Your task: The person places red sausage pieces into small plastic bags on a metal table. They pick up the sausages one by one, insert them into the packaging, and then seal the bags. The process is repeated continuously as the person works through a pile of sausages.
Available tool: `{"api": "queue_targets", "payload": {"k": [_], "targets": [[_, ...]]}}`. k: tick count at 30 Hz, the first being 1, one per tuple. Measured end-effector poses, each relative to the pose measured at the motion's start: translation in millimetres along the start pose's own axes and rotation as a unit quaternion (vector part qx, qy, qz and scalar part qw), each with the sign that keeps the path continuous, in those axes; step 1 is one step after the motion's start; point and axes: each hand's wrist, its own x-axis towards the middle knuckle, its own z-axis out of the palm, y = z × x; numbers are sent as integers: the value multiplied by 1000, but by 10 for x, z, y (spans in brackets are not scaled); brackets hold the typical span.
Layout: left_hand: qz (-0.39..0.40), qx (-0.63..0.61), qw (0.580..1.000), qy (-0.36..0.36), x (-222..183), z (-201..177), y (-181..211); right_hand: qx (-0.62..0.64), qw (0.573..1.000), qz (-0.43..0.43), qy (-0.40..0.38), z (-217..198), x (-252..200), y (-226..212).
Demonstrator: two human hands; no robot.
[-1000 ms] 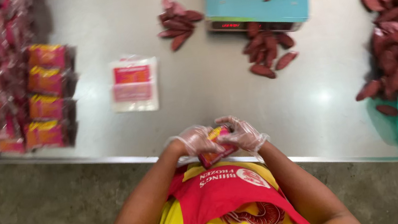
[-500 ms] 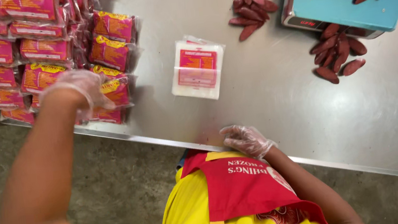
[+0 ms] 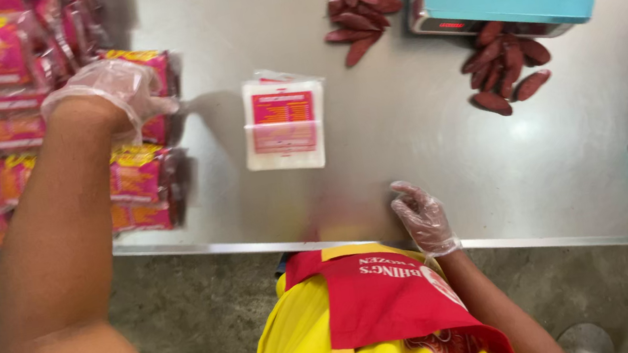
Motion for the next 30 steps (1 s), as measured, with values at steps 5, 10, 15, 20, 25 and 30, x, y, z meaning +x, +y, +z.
{"api": "queue_targets", "payload": {"k": [5, 10, 15, 20, 25, 30], "targets": [[187, -216, 950, 125, 1094, 84, 892, -97, 975, -45, 194, -289, -327, 187], [233, -309, 895, 221, 1732, -78, 2090, -201, 954, -60, 214, -400, -406, 189], [136, -250, 938, 199, 1942, -632, 2874, -298, 922, -95, 227, -392, -388, 9], [121, -204, 962, 135, 1730, -637, 3170, -288, 920, -99, 248, -396, -348, -107], [149, -324, 934, 35, 1188, 78, 3307, -267, 931, -76, 239, -393, -346, -124], [199, -188, 944, 186, 328, 1027, 3491, -273, 932, -53, 233, -372, -310, -184]]}}
